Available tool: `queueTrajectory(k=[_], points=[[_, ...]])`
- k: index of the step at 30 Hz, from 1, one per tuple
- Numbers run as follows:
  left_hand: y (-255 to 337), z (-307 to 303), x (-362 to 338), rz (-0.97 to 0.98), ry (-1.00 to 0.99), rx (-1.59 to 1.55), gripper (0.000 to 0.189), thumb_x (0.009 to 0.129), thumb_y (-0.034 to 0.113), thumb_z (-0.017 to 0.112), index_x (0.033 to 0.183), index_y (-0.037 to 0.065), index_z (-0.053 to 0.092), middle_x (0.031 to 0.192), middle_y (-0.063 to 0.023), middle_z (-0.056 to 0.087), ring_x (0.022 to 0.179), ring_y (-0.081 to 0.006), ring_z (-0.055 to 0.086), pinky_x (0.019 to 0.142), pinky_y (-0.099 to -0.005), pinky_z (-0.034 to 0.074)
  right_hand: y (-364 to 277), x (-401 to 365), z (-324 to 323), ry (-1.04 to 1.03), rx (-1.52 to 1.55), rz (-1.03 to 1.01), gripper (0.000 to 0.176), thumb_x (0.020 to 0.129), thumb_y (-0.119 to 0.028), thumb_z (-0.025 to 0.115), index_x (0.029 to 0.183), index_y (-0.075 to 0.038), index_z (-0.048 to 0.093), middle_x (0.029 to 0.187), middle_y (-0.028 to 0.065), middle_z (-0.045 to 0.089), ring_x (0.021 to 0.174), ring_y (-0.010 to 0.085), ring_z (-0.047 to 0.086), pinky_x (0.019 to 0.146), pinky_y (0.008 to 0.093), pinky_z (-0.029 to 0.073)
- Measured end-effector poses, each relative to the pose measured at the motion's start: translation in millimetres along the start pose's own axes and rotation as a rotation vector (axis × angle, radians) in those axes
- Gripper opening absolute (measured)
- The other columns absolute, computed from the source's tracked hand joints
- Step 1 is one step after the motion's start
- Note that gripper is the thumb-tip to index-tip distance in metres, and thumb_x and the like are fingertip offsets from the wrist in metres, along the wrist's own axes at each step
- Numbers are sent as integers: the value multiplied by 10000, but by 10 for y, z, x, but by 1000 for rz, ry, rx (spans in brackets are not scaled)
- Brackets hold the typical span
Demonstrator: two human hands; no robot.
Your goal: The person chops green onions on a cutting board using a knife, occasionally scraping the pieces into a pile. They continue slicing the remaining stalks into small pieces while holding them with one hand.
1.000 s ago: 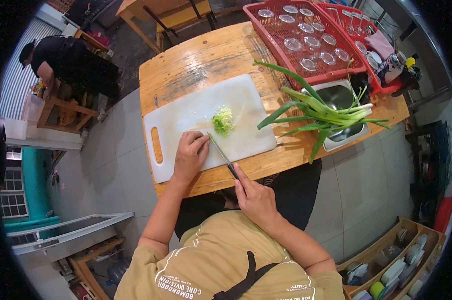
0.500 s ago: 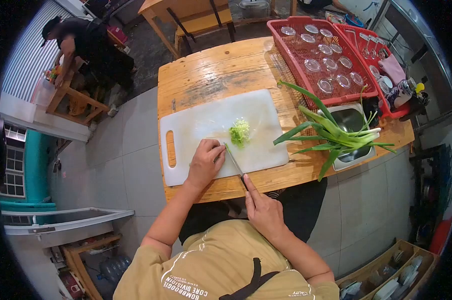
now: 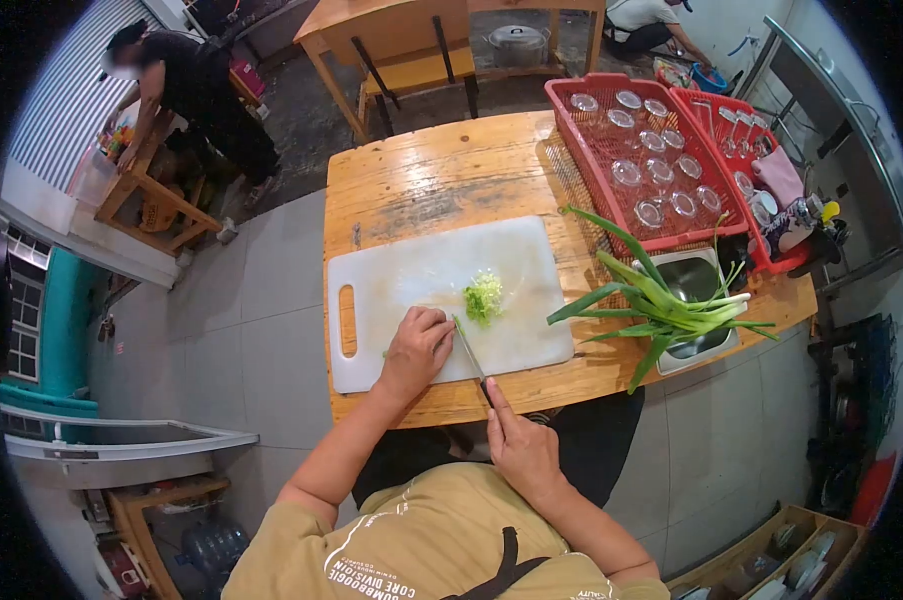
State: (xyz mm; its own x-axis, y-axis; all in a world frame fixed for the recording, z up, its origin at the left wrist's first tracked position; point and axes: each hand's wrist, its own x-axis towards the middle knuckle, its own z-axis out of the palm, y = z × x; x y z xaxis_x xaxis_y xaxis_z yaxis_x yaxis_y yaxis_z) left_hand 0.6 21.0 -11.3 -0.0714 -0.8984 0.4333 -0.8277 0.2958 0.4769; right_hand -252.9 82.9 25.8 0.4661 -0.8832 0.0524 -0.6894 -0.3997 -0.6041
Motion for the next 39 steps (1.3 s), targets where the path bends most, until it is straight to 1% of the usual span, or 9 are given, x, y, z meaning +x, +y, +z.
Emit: queueTrajectory(k=[3, 10, 13, 16, 18, 28, 30, 34, 39], points=[[-23, 30, -7, -7, -9, 10, 183, 867, 8, 805, 1049, -7, 796, 1094, -110, 715, 1101, -316, 657, 1003, -423, 574, 8, 44, 65, 53, 15, -32, 565, 1098, -225, 652, 1655, -188, 562, 677, 134, 701, 553, 352, 684, 545, 487, 554], [-15, 19, -11, -14, 6, 5, 152, 885, 12, 800, 1035, -6, 800, 1097, -112, 721, 1099, -317, 661, 997, -424, 576, -5, 11, 59, 65, -23, -40, 574, 1087, -218, 671, 1649, -170, 569, 655, 128, 690, 537, 330, 679, 531, 472, 543], [-13, 31, -10, 8, 20, -4, 149, 869, -22, 812, 1016, -18, 785, 1064, -128, 724, 1059, -339, 666, 949, -435, 584, -12, 37, 94, 71, -53, -47, 580, 1085, -222, 676, 1652, -163, 566, 654, 123, 691, 534, 320, 681, 525, 460, 542], [-7, 35, -5, -3, 26, -4, 151, 866, -22, 810, 1015, -16, 785, 1068, -130, 725, 1071, -341, 666, 957, -436, 582, 11, 3, 89, 70, -65, -41, 576, 1087, -228, 675, 1651, -178, 569, 664, 123, 699, 538, 320, 686, 529, 458, 547], [-5, 39, -25, -25, 13, 8, 140, 885, 12, 799, 1024, -10, 794, 1098, -109, 718, 1125, -319, 661, 1000, -429, 574, 40, -41, 84, 66, -64, -20, 563, 1089, -233, 672, 1643, -195, 583, 673, 124, 705, 545, 325, 690, 540, 460, 556], [5, 39, -36, -44, -3, 6, 164, 874, 9, 801, 1038, 7, 797, 1106, -104, 717, 1130, -317, 658, 996, -429, 571, 33, -11, 132, 82, -38, 7, 557, 1084, -243, 680, 1635, -241, 596, 764, 136, 750, 599, 349, 712, 569, 473, 576], [11, 27, -18, -24, 38, -22, 166, 861, -22, 808, 1026, -16, 788, 1070, -134, 726, 1077, -349, 670, 967, -446, 576, 34, -18, 120, 92, -23, 10, 559, 1076, -228, 689, 1629, -237, 602, 781, 136, 753, 607, 352, 714, 573, 472, 575], [50, 25, -76, -43, -1, -9, 180, 877, 12, 801, 1056, 8, 781, 1100, -114, 710, 1113, -339, 654, 999, -449, 557, 24, -32, 90, 88, 11, 43, 573, 1068, -210, 696, 1632, -242, 598, 771, 137, 736, 616, 355, 711, 577, 474, 572], [87, 61, -74, -63, 68, 13, 153, 902, 14, 800, 1054, 6, 781, 1095, -113, 717, 1097, -343, 656, 981, -457, 547, 45, -50, 108, 84, 59, 43, 570, 1066, -211, 694, 1628, -248, 602, 736, 123, 702, 619, 348, 701, 579, 480, 568]])
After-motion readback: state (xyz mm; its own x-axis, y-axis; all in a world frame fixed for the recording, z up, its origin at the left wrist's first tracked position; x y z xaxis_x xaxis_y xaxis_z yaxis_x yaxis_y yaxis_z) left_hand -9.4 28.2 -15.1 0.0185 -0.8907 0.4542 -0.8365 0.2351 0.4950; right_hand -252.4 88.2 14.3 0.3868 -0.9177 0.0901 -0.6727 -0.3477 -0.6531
